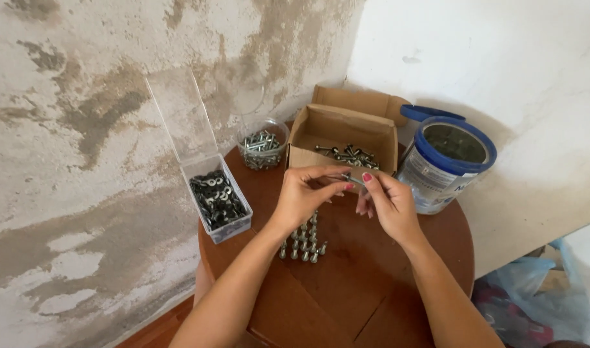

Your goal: Assembling screws and washers and arranging them in a grid on a table.

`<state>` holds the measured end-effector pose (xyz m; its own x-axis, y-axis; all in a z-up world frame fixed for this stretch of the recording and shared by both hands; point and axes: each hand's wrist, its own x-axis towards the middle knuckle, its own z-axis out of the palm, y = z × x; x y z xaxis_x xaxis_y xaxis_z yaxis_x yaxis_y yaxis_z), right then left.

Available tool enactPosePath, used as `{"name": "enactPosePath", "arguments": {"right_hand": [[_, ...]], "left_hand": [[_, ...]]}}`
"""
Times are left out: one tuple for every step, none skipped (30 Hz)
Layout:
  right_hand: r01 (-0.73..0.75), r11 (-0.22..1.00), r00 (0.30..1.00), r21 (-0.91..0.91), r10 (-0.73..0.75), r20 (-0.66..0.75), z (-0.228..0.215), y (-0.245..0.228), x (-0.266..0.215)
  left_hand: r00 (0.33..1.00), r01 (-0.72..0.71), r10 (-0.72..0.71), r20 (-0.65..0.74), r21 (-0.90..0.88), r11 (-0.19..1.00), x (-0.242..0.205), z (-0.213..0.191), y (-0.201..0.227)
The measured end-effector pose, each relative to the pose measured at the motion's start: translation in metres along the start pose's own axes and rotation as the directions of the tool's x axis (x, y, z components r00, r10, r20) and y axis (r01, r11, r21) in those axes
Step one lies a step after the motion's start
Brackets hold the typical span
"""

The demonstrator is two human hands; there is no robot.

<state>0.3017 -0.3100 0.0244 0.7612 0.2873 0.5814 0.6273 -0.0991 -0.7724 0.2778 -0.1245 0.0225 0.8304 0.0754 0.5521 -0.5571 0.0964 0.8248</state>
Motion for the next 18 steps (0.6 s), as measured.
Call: {"name": "enactPosePath", "arguments": {"right_hand": [[0.001, 1.000, 1.000, -0.004, -0.001, -0.010, 0.000, 0.006, 0.000], [-0.003, 1.000, 1.000, -0.006, 0.003, -0.006, -0.001, 0.007, 0.000], [0.003, 1.000, 1.000, -0.016, -0.003, -0.013, -0.002, 0.009, 0.000], [0.011, 1.000, 1.000, -0.024, -0.011, -0.021, -0.002, 0.010, 0.001], [0.008, 1.000, 1.000, -0.026, -0.009, -0.018, -0.003, 0.011, 0.001], [0.017, 1.000, 1.000, -0.023, -0.017, -0.012, -0.002, 0.013, 0.002], [0.025, 0.999, 1.000, -0.020, -0.025, -0.007, -0.002, 0.014, 0.002], [0.024, 0.999, 1.000, -0.021, -0.024, -0.007, -0.002, 0.016, 0.002], [0.028, 0.999, 1.000, -0.017, -0.028, 0.002, -0.002, 0.017, 0.002], [0.033, 0.999, 0.999, -0.013, -0.033, 0.011, -0.002, 0.019, 0.002], [0.033, 0.999, 0.999, -0.014, -0.033, 0.011, -0.003, 0.021, 0.002], [0.025, 1.000, 1.000, 0.000, -0.025, 0.018, -0.003, 0.023, 0.002], [0.017, 1.000, 1.000, 0.014, -0.017, 0.025, -0.003, 0.024, 0.002], [0.017, 1.000, 0.999, 0.013, -0.017, 0.027, -0.003, 0.025, 0.003], [-0.005, 1.000, 0.999, 0.002, 0.005, 0.035, -0.003, 0.026, 0.003], [-0.028, 1.000, 0.999, -0.010, 0.029, 0.042, -0.003, 0.028, 0.003], [-0.029, 1.000, 0.999, -0.011, 0.030, 0.043, -0.003, 0.028, 0.003], [-0.052, 0.998, 0.998, -0.017, 0.053, 0.038, -0.003, 0.028, 0.003]], "left_hand": [[1.000, 0.017, -0.017, 0.008, 0.016, 1.000, 0.000, -0.001, 0.000], [1.000, 0.021, -0.021, 0.005, 0.013, 1.000, 0.000, -0.001, -0.003], [0.999, 0.034, -0.035, 0.012, 0.032, 0.999, 0.000, -0.001, -0.006], [0.999, 0.046, -0.047, 0.020, 0.053, 0.998, 0.001, -0.002, -0.008], [0.999, 0.048, -0.049, 0.017, 0.050, 0.998, 0.000, -0.002, -0.007], [0.997, 0.078, -0.079, 0.018, 0.029, 0.997, -0.001, -0.003, -0.005], [0.994, 0.108, -0.108, 0.021, 0.008, 0.994, -0.002, -0.004, -0.004], [0.994, 0.109, -0.109, 0.021, 0.007, 0.994, -0.001, -0.005, -0.005], [0.994, 0.111, -0.112, 0.018, 0.010, 0.994, 0.000, -0.006, -0.007], [0.993, 0.114, -0.114, 0.015, 0.012, 0.993, 0.000, -0.007, -0.008], [0.993, 0.114, -0.114, 0.015, 0.012, 0.993, 0.001, -0.006, -0.008], [0.995, 0.098, -0.098, 0.022, 0.027, 0.995, 0.002, -0.006, -0.007], [0.996, 0.082, -0.083, 0.030, 0.042, 0.996, 0.003, -0.006, -0.006], [0.996, 0.081, -0.082, 0.028, 0.041, 0.996, 0.003, -0.005, -0.008], [0.997, 0.061, -0.063, 0.037, 0.045, 0.997, 0.003, -0.004, -0.010], [0.998, 0.042, -0.044, 0.046, 0.049, 0.998, 0.003, -0.003, -0.013], [0.998, 0.043, -0.045, 0.045, 0.047, 0.998, 0.002, -0.003, -0.012], [0.998, 0.048, -0.049, 0.049, 0.038, 0.998, 0.002, -0.003, -0.011]]}}
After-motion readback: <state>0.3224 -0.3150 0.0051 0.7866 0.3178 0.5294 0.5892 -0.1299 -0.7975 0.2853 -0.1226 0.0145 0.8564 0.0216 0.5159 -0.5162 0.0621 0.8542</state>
